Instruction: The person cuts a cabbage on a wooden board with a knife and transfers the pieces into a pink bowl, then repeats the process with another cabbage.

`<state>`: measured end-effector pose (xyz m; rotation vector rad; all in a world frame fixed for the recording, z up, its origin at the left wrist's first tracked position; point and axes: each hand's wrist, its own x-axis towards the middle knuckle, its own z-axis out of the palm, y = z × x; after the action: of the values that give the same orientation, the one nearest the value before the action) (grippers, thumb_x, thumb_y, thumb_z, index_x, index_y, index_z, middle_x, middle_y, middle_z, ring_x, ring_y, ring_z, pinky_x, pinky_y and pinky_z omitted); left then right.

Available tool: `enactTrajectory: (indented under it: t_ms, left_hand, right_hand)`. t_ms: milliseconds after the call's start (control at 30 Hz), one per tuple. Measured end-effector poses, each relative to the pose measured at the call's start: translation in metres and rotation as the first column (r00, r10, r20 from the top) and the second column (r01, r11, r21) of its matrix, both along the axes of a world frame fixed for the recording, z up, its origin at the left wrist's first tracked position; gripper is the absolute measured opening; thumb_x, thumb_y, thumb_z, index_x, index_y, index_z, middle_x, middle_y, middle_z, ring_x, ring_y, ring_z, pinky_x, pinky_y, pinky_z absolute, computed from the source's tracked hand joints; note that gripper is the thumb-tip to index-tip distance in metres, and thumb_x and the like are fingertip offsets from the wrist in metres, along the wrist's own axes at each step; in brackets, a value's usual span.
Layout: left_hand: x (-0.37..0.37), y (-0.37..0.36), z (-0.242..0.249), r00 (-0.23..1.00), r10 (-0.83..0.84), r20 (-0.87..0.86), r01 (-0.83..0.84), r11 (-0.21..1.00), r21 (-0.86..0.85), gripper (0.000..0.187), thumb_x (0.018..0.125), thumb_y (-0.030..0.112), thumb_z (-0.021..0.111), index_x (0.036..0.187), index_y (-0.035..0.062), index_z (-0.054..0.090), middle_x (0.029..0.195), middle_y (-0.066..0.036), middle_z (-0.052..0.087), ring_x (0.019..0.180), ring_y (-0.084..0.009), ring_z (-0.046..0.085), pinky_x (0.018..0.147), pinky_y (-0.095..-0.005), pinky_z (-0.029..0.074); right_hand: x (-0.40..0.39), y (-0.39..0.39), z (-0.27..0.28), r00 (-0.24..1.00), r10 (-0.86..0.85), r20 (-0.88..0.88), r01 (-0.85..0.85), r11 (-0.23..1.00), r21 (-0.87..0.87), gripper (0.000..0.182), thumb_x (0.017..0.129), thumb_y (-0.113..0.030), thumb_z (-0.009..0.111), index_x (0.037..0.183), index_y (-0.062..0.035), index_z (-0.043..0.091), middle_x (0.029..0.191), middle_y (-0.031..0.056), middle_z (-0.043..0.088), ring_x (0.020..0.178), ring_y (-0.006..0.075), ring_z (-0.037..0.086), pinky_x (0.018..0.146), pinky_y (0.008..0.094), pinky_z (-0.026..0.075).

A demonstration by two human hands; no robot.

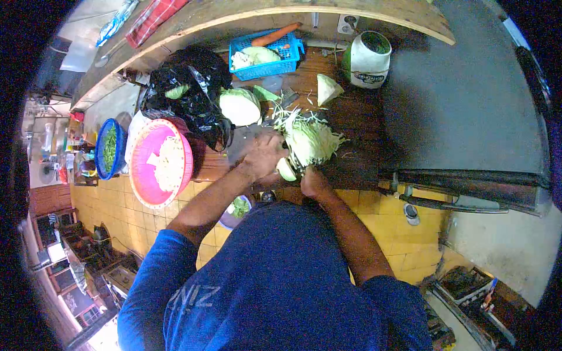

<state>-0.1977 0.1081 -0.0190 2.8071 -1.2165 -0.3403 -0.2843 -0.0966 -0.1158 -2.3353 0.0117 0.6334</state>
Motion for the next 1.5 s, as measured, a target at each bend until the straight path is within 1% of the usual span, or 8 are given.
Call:
enactTrajectory:
  t_ms: [100,233,300,433,733,900,1200,1500]
  left_hand:
    - [0.006,0.008,-0.033,0.988,-0.12,0.1,0.112,0.991,0.078,0.052,0.067,0.029,0.074,0.115,0.0147,0.06,0.141,-0.019,0.039,0.134,-0.0359,0.033,0.11,-0.0481,0.029]
    - [0.023,0.024,-0.005,0.893,0.113,-0.435,-0.068,0.991,0.116,0.054,0.073,0.032,0.075,0.12,0.0122,0.058,0.122,-0.013,0.059,0.112,-0.0324,0.056,0.101,-0.0399,0.04]
    - [0.032,0.028,0.004,0.602,0.196,-0.774,-0.082,0.979,0.184,0.065,0.069,0.031,0.077,0.126,0.0124,0.053,0.121,-0.015,0.06,0.11,-0.0296,0.058,0.098,-0.0378,0.043]
    - [0.015,0.028,-0.012,0.88,0.367,-0.303,-0.36,0.929,0.082,0.071,0.067,0.032,0.078,0.127,0.0108,0.049,0.128,-0.022,0.051,0.119,-0.0383,0.049,0.1,-0.0466,0.04]
    - [-0.008,0.056,-0.018,0.852,0.311,-0.422,-0.362,0.931,-0.045,0.053,0.075,0.026,0.068,0.126,0.0209,0.053,0.131,-0.022,0.043,0.12,-0.0419,0.045,0.1,-0.0479,0.04]
    - [-0.018,0.062,-0.025,0.979,0.09,-0.183,-0.109,0.989,-0.096,0.053,0.077,0.02,0.068,0.128,0.0196,0.053,0.126,-0.018,0.046,0.126,-0.0407,0.036,0.102,-0.0508,0.038]
    - [0.003,0.055,-0.037,0.925,0.103,-0.367,-0.106,0.994,0.012,0.077,0.056,0.016,0.083,0.126,0.0163,0.053,0.132,-0.02,0.046,0.129,-0.0402,0.037,0.108,-0.0464,0.034]
    - [-0.001,0.047,-0.023,0.959,0.047,-0.281,-0.037,0.998,0.041,0.072,0.06,0.014,0.081,0.126,0.0209,0.053,0.117,-0.018,0.053,0.118,-0.0389,0.048,0.1,-0.0483,0.042]
  right_hand:
    - [-0.007,-0.008,0.018,0.996,-0.069,-0.06,0.067,0.997,-0.032,0.037,0.085,-0.027,0.054,0.103,0.0058,0.051,0.088,0.0309,0.059,0.082,0.0476,0.059,0.075,0.0522,0.047]
    - [-0.017,-0.013,0.039,0.984,0.107,0.14,-0.106,0.994,-0.016,0.034,0.086,-0.028,0.054,0.097,0.0041,0.052,0.088,0.0278,0.059,0.081,0.0478,0.058,0.075,0.0547,0.046]
    - [-0.018,-0.006,0.06,0.97,0.154,0.187,-0.148,0.988,-0.045,0.032,0.086,-0.027,0.054,0.095,0.0036,0.053,0.088,0.0268,0.059,0.081,0.0479,0.058,0.075,0.0554,0.046]
    - [-0.013,0.008,0.07,0.989,-0.006,0.145,-0.011,0.993,0.114,0.031,0.089,-0.025,0.051,0.101,0.0032,0.05,0.085,0.0286,0.06,0.084,0.0492,0.058,0.075,0.0553,0.046]
    - [-0.022,0.029,0.042,0.993,0.034,0.11,-0.031,0.999,-0.026,0.034,0.091,-0.025,0.049,0.107,0.0037,0.045,0.079,0.0299,0.06,0.071,0.0471,0.06,0.063,0.0544,0.048]
    - [-0.015,0.031,0.053,0.989,0.002,0.15,-0.014,0.997,0.072,0.03,0.091,-0.024,0.048,0.103,0.0031,0.04,0.079,0.0312,0.06,0.076,0.05,0.06,0.068,0.0564,0.048]
    - [0.006,0.052,0.0,0.951,0.156,0.266,-0.162,0.987,0.002,0.038,0.09,-0.021,0.049,0.112,0.0085,0.039,0.078,0.0315,0.06,0.074,0.0492,0.06,0.07,0.0554,0.049]
    - [-0.009,0.049,-0.013,0.928,0.065,0.367,-0.1,0.992,0.076,0.035,0.089,-0.018,0.049,0.107,0.0101,0.04,0.069,0.0295,0.058,0.066,0.0485,0.059,0.061,0.0557,0.048]
